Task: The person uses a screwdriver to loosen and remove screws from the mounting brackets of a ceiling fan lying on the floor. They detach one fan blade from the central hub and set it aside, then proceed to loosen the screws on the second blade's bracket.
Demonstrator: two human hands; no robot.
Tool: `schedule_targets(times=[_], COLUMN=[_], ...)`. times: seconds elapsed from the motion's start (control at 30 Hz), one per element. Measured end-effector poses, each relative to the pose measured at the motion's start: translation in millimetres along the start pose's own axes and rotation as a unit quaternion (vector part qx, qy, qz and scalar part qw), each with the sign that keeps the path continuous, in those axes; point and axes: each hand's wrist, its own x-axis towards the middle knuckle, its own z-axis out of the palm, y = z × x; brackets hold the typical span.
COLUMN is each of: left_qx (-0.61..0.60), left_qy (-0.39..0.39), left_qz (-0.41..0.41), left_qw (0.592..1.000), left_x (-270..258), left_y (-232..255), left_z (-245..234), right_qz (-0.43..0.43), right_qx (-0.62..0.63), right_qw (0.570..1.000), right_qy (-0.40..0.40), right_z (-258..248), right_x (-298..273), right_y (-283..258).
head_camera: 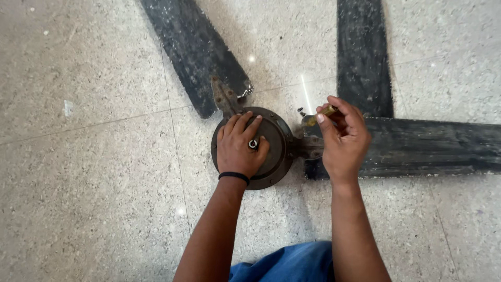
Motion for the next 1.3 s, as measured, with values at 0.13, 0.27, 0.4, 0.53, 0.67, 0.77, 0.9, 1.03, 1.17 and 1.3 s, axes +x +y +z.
schedule_targets(times=[0.13, 0.27, 0.4, 0.53, 0.67, 0.77, 0.9, 1.03, 1.17, 1.3], left_qx=[0.000, 0.003, 0.027, 0.019, 0.023, 0.019, 0.012, 0.020, 0.017, 0.021], left_qy=[0.005, 0.006, -0.013, -0.017, -0.009, -0.004, 0.002, 0.005, 0.014, 0.021], left_qz=[0.004, -0.003, -0.007, -0.024, -0.021, -0.020, -0.022, -0.016, -0.013, -0.027], left_qw=[1.000, 1.000, 1.000, 0.999, 0.999, 1.000, 1.000, 1.000, 1.000, 0.999], left_x=[-0.4, -0.4, 1.9, 1.0, 1.9, -0.2, -0.7, -1.1, -0.7, -3.3], left_y=[2.7, 3.4, 3.1, 4.6, 5.6, 5.6, 4.3, 3.8, 2.6, 4.0], left_z=[-1.5, -1.9, -2.0, -2.7, -2.9, -1.1, 0.8, 1.0, 2.5, 3.4], right_qz=[-0.029, -0.024, -0.023, -0.050, -0.051, -0.058, -0.070, -0.077, -0.098, -0.102], right_qx=[-0.021, -0.024, -0.021, -0.071, -0.084, -0.125, -0.129, -0.161, -0.191, -0.194], right_qw=[0.999, 0.999, 0.999, 0.995, 0.994, 0.990, 0.989, 0.984, 0.976, 0.975], right_qy=[-0.008, -0.008, -0.023, -0.048, -0.037, -0.034, -0.031, -0.019, -0.021, -0.022], right_z=[1.6, 0.4, 2.6, 4.2, 5.5, 4.6, 6.0, 9.2, 10.2, 8.8], right_x=[2.3, 1.8, 0.5, -0.9, -2.3, -4.7, -8.1, -8.6, -10.3, -13.6], right_y=[-6.9, -12.7, -14.5, -13.3, -10.7, -9.6, -12.3, -18.4, -21.6, -21.0])
